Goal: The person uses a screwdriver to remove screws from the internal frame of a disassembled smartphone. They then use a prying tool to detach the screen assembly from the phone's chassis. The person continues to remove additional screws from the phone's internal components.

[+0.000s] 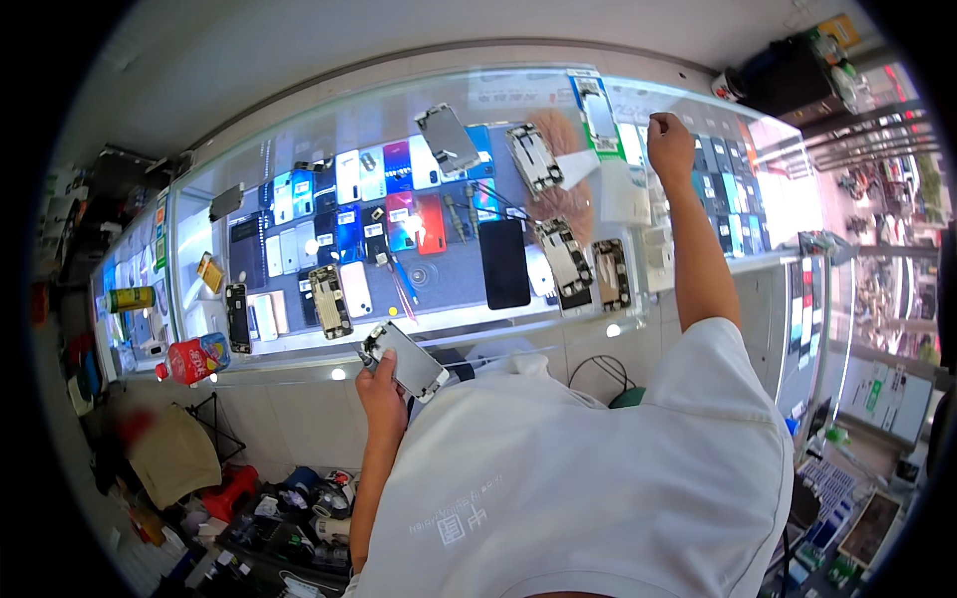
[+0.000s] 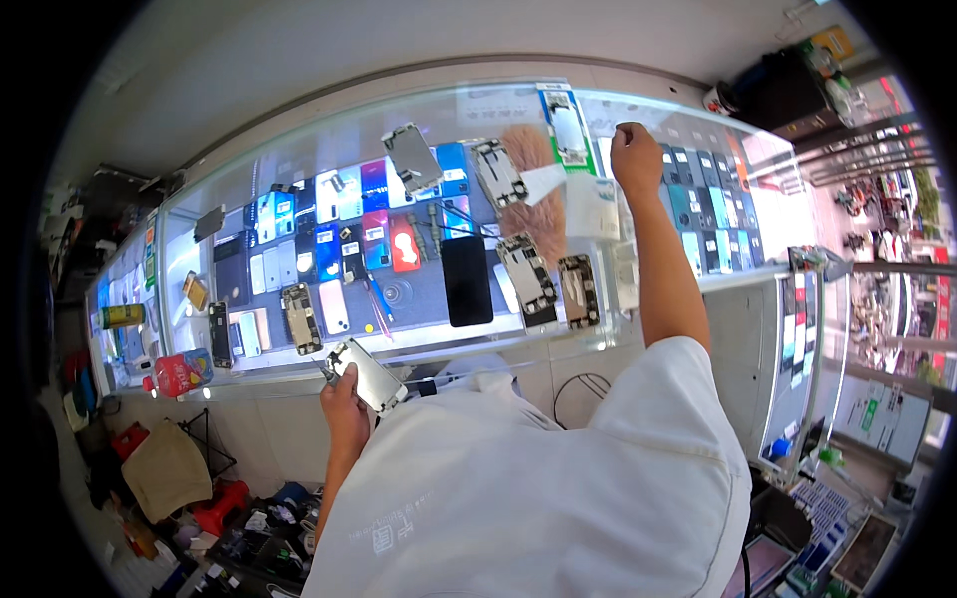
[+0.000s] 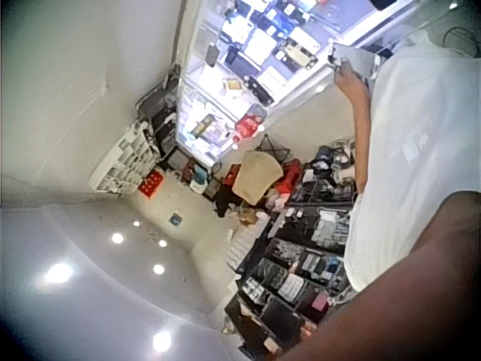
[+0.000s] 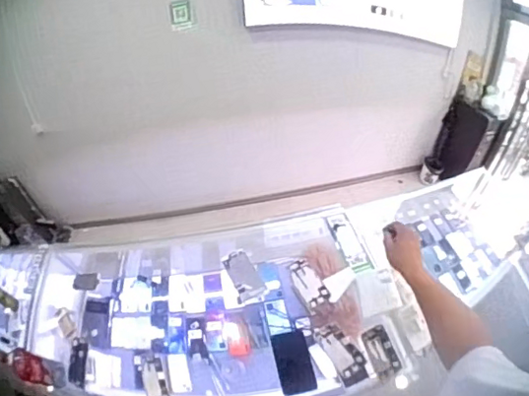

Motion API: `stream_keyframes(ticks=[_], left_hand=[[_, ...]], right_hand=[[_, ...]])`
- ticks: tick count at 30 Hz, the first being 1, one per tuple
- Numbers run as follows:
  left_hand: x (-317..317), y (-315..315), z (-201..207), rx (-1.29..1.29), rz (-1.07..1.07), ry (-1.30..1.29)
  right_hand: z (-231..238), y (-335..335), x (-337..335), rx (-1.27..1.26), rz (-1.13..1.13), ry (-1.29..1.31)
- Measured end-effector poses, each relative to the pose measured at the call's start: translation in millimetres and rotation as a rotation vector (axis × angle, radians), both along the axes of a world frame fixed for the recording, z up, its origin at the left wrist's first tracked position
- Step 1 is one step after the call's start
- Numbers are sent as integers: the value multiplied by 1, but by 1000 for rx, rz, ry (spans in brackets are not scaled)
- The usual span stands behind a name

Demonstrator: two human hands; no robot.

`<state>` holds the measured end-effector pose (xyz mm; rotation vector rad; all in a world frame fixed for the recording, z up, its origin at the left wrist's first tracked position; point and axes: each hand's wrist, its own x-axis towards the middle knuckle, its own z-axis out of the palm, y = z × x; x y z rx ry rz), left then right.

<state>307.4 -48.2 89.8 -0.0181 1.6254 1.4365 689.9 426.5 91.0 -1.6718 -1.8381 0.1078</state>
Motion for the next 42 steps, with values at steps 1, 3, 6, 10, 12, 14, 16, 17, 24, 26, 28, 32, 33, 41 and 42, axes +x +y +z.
stream_keyframes(ticks=[1, 3, 6, 10, 12, 14, 16, 17, 24, 26, 28, 32, 33, 41, 42], left_hand=[[-3, 1, 0, -10, 14, -5], [-5, 5, -2, 28, -10, -13], [-8, 13, 0, 79, -78, -32], [-7, 22, 6, 69, -206, -5], [-6, 25, 9, 59, -265, 26], [-4, 28, 9, 55, -292, 35], [-1, 29, 9, 51, -315, 38], [0, 29, 8, 52, -308, 23], [7, 28, 6, 60, -276, -12], [9, 28, 5, 43, -249, -22], [10, 29, 4, 33, -255, -18], [14, 30, 6, 16, -225, -7], [15, 31, 7, 38, -226, 0], [26, 34, 14, 41, -179, 59], [26, 32, 13, 29, -162, 58]], right_hand=[[13, -29, 10, -54, 42, 64], [33, -98, 21, -129, 143, 119], [37, -203, 15, -560, 104, -184], [11, -273, -9, -718, 50, -346], [-2, -283, -14, -646, 69, -350], [-11, -282, -11, -631, 60, -324], [-16, -279, -5, -632, 55, -286], [-19, -277, -2, -671, 38, -274], [-33, -264, 12, -669, 9, -18], [-25, -262, 17, -744, 49, 128], [-4, -257, 28, -822, 89, 281], [59, -214, 45, -921, 26, 816], [71, -188, 44, -878, 72, 896], [44, -5, 19, -1190, -73, 815], [37, 2, 19, -1206, -105, 814]])
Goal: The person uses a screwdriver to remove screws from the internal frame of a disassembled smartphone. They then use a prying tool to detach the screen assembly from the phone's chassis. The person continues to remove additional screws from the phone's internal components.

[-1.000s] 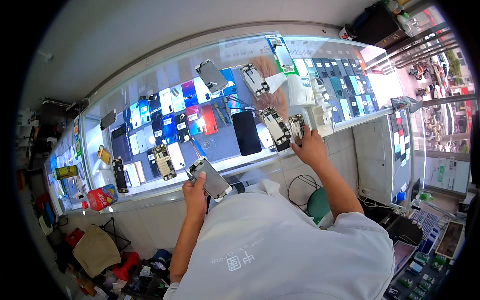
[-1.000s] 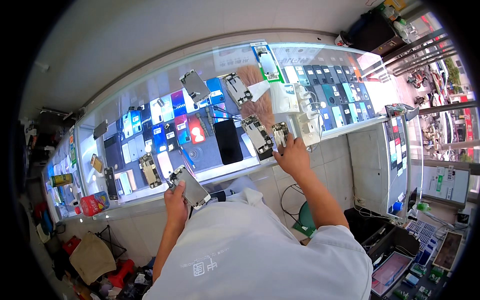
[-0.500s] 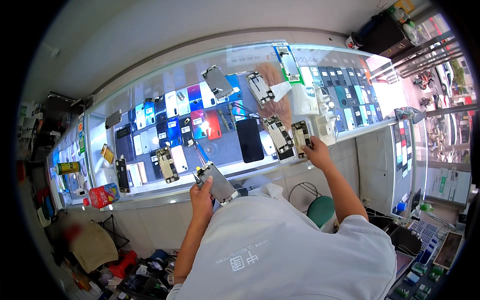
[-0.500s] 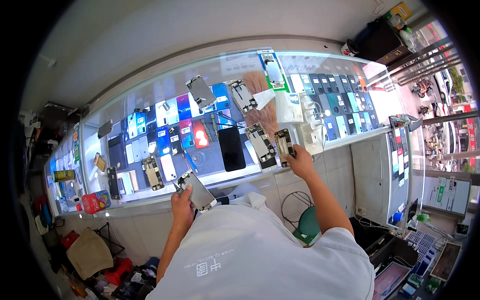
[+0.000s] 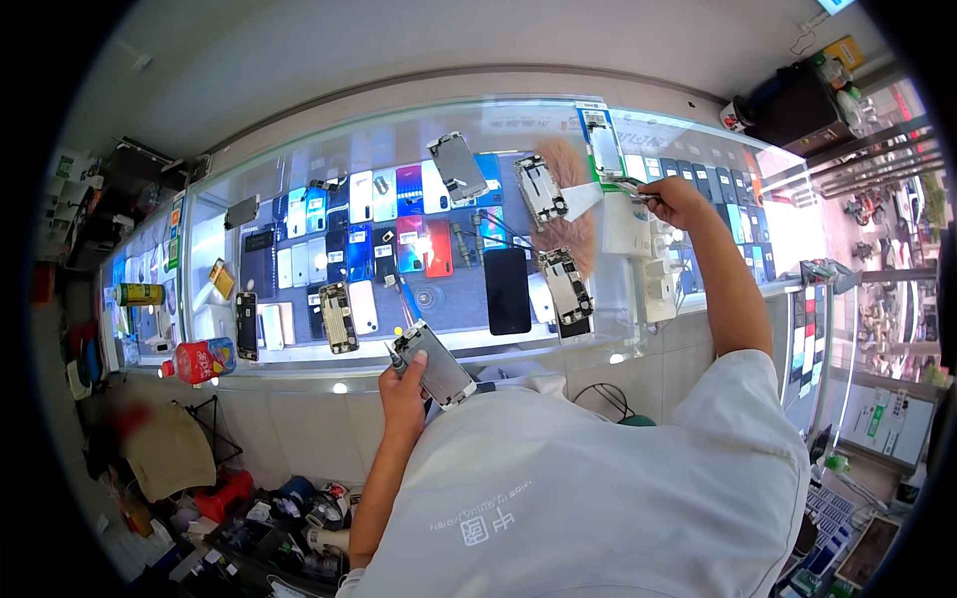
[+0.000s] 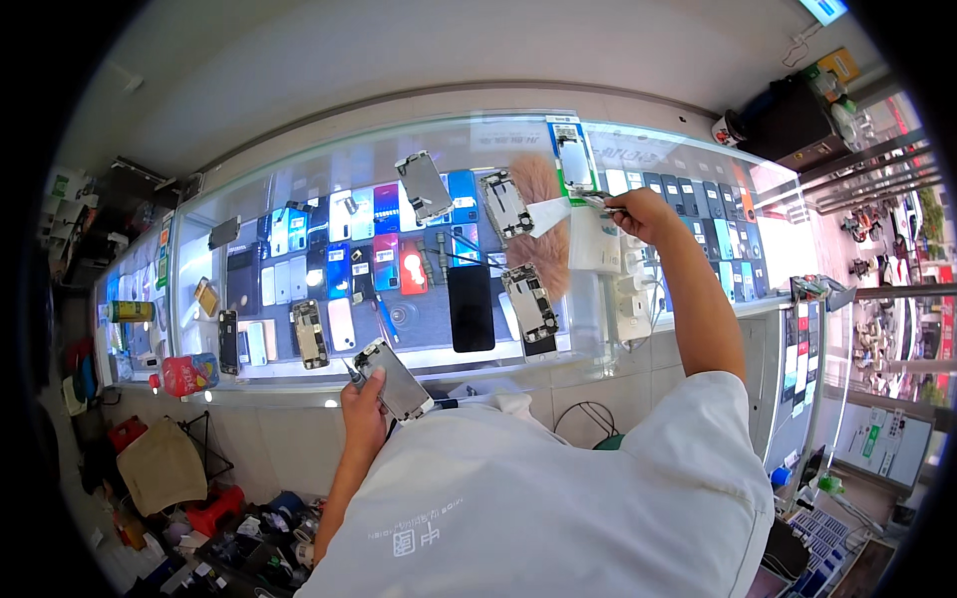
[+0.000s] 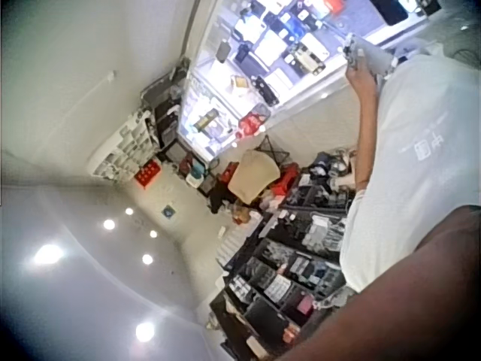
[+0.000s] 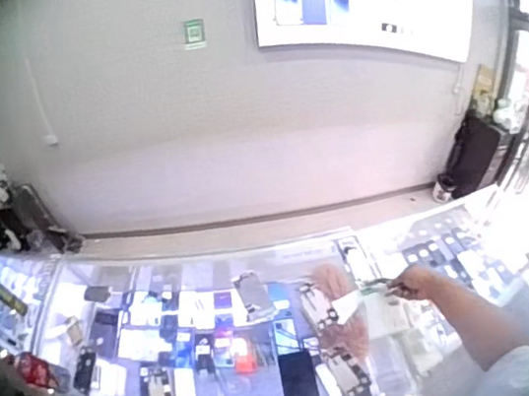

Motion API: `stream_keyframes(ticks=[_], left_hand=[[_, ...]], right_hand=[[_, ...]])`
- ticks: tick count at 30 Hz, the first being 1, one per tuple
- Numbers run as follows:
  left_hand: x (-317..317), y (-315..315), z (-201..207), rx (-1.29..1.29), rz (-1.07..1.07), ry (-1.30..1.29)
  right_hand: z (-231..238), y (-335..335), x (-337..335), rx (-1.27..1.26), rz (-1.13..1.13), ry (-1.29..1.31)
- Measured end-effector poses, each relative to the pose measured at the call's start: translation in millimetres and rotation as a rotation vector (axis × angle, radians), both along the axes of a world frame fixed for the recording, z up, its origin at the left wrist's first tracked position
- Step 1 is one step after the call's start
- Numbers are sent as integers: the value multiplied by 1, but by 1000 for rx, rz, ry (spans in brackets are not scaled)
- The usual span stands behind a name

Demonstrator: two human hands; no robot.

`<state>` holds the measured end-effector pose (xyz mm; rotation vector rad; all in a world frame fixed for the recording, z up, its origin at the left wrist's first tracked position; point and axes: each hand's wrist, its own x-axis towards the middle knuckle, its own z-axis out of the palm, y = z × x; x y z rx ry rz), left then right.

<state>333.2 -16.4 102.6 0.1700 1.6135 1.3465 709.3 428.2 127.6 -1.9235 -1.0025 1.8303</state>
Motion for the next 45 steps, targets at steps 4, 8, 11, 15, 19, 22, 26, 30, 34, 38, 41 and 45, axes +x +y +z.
stream_keyframes(ticks=[4, 8, 11, 15, 19, 22, 26, 30, 34, 38, 41, 45], left_hand=[[-1, -8, -7, 15, 97, -69], [-2, -11, -12, 19, 113, -77], [-2, -10, -13, 26, 76, -97], [-1, -8, -11, 8, 51, -71], [0, -10, -8, 3, 42, -58], [-1, -13, -9, -15, 54, -66], [-4, -18, -13, -22, 58, -51], [-2, -16, -13, -24, 56, -51], [3, -14, -8, -30, 37, -31], [4, -22, -8, -49, 35, -20], [2, -29, -10, -147, 103, -33], [5, -29, -11, -11, 174, -196]], right_hand=[[-19, 6, 2, -66, -6, 23], [-28, 5, -4, -27, 22, 5], [-33, 6, -8, 11, 24, 7], [-38, 14, -15, 60, 56, 14], [-42, 20, -21, 90, 66, -73], [-29, 21, -16, 99, 137, -109], [12, 31, 3, 331, 345, -336], [20, 55, -2, 362, 567, -319], [-30, 76, -11, 312, 620, -290], [-84, 100, 5, 400, 752, -428], [-108, 102, 17, 879, 784, -747], [-116, 95, 20, 882, 768, -598]])
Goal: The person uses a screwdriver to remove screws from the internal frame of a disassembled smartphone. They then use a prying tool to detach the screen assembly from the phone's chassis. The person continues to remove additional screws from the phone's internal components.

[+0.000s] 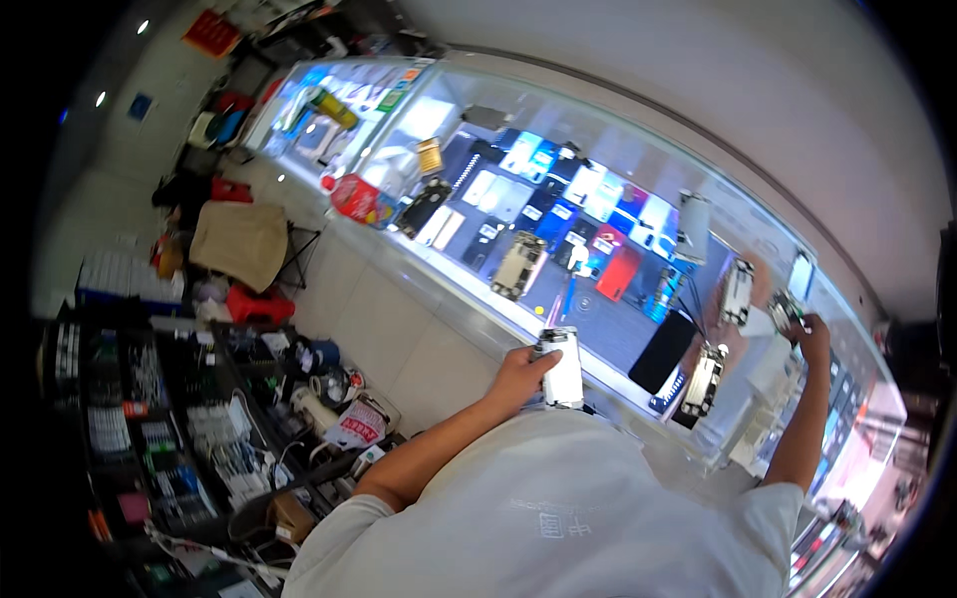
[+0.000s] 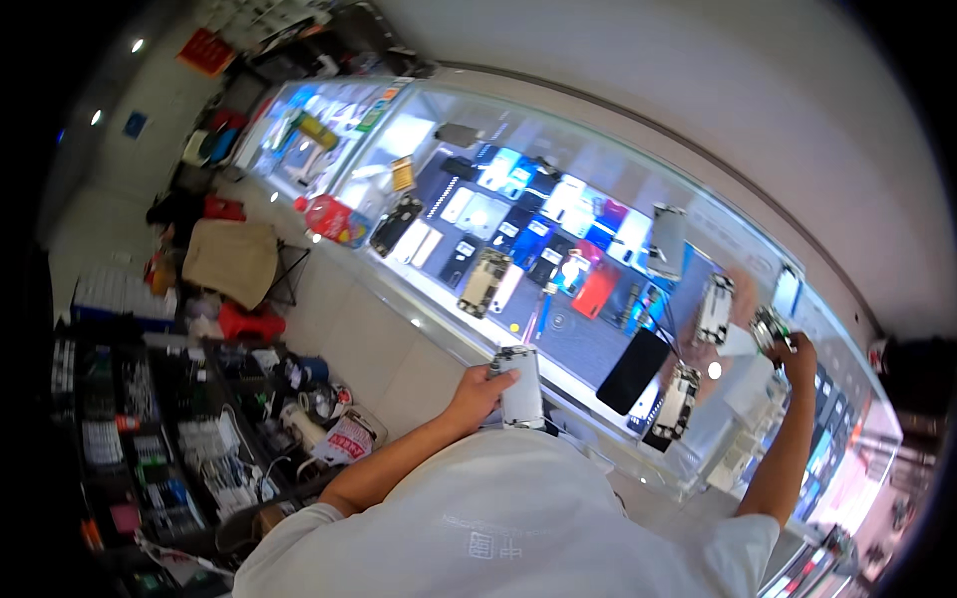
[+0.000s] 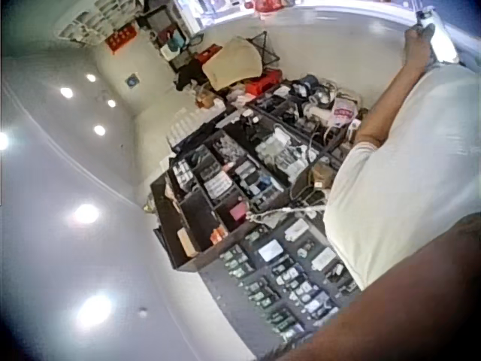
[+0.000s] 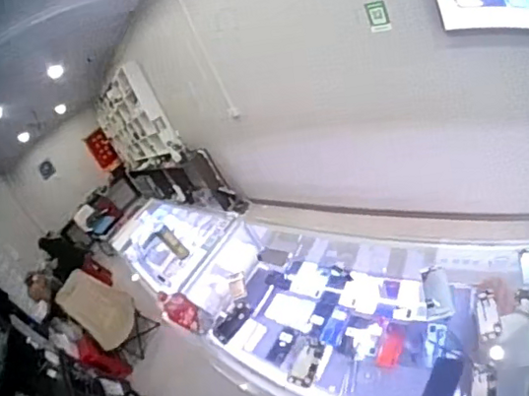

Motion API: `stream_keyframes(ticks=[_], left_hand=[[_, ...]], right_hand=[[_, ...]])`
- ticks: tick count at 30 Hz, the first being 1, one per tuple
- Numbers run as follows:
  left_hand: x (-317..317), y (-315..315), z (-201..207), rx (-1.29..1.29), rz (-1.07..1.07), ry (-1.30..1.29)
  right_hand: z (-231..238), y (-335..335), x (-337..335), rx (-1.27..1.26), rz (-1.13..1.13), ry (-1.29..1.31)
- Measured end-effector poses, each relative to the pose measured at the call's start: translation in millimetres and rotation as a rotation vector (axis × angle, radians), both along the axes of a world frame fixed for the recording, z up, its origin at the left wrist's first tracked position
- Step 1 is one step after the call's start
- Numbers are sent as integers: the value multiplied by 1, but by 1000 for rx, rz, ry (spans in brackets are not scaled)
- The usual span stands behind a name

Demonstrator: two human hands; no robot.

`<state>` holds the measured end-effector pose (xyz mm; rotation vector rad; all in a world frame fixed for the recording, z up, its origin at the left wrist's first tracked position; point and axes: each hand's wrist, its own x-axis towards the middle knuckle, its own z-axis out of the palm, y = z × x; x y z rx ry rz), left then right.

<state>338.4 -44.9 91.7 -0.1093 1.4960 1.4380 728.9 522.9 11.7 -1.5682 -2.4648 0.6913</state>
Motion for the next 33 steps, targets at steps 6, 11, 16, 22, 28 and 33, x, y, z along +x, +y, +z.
stream_keyframes(ticks=[6, 11, 16, 22, 28, 33], left_hand=[[-8, 1, 1, 12, -49, 91], [-24, 4, 15, 63, -47, 7], [-44, 7, 32, 34, -193, 128], [-62, 8, 30, 73, -237, 183], [-86, 8, 38, 145, -434, 178], [-114, 5, 40, 174, -583, 159]], right_hand=[[56, -59, -28, 315, -39, 38], [119, -177, -77, -53, -97, 455], [129, -313, -130, -208, 131, 493], [118, -418, -200, -431, 63, 716], [116, -468, -252, -519, 82, 691], [108, -503, -298, -900, -231, 987]])
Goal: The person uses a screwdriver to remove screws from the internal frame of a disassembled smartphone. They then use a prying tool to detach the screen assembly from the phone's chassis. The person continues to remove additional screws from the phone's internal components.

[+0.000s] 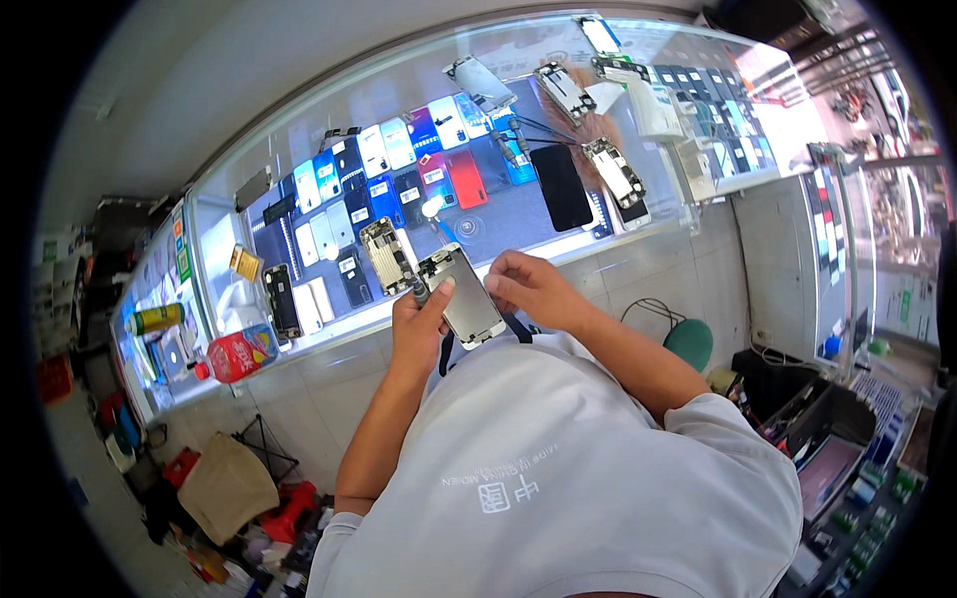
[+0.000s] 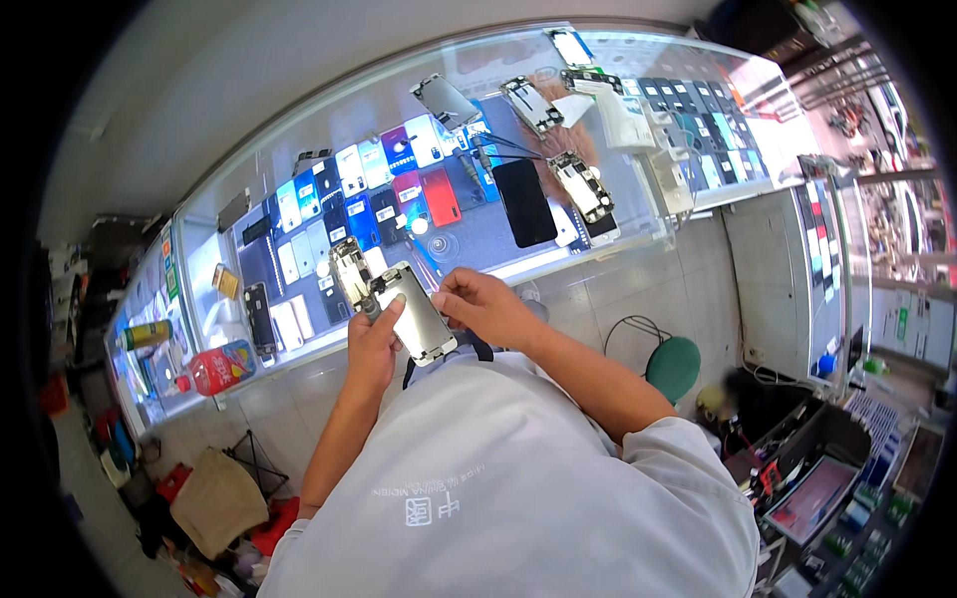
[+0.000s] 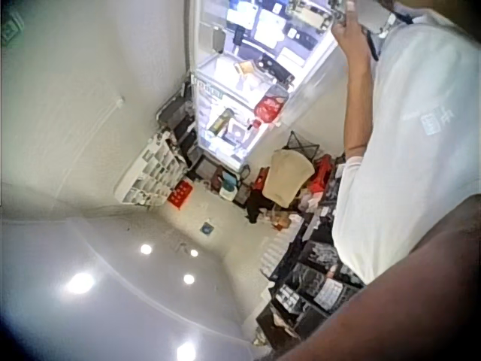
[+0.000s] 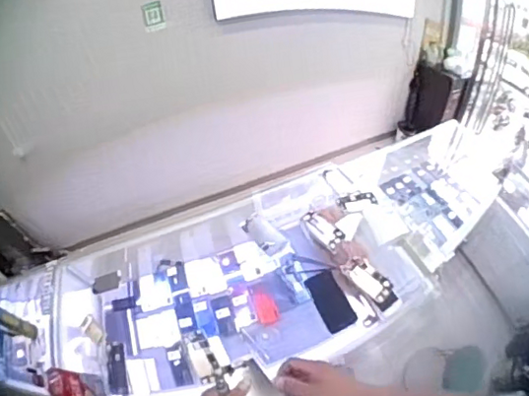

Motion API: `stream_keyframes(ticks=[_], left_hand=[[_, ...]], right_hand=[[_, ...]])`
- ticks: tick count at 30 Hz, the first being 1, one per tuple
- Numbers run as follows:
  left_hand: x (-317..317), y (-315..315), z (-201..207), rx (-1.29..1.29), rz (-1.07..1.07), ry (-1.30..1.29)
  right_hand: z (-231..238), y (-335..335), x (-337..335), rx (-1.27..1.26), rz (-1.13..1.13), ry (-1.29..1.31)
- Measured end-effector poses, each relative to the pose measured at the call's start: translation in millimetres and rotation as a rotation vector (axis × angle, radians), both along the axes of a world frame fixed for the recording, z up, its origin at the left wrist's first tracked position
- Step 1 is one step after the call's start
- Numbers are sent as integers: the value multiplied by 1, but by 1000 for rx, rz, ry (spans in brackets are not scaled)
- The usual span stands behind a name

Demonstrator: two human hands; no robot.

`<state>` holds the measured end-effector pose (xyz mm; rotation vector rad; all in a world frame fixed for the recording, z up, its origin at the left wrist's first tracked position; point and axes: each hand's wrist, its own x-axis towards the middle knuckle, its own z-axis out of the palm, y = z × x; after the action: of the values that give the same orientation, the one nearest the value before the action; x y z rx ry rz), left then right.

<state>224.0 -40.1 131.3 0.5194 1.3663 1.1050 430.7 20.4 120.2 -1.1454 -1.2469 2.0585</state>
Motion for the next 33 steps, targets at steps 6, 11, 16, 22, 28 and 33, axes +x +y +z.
stream_keyframes(ticks=[6, 11, 16, 22, 28, 33], left_hand=[[-28, -8, -6, 27, -133, 43], [-27, -13, -12, -34, -97, 36], [-14, -28, -26, -41, -36, 93], [9, -35, -43, -115, -130, 272], [31, -31, -47, -50, -75, 332], [36, -40, -42, -62, -55, 336]], right_hand=[[-9, -40, -27, -86, 37, -71], [-11, -42, -27, -29, 73, -84], [-21, -27, -14, -83, 87, -124], [-37, -12, 19, 23, 87, -391], [-53, 3, 29, 26, 64, -277], [-68, 12, 27, 187, 66, -368]])
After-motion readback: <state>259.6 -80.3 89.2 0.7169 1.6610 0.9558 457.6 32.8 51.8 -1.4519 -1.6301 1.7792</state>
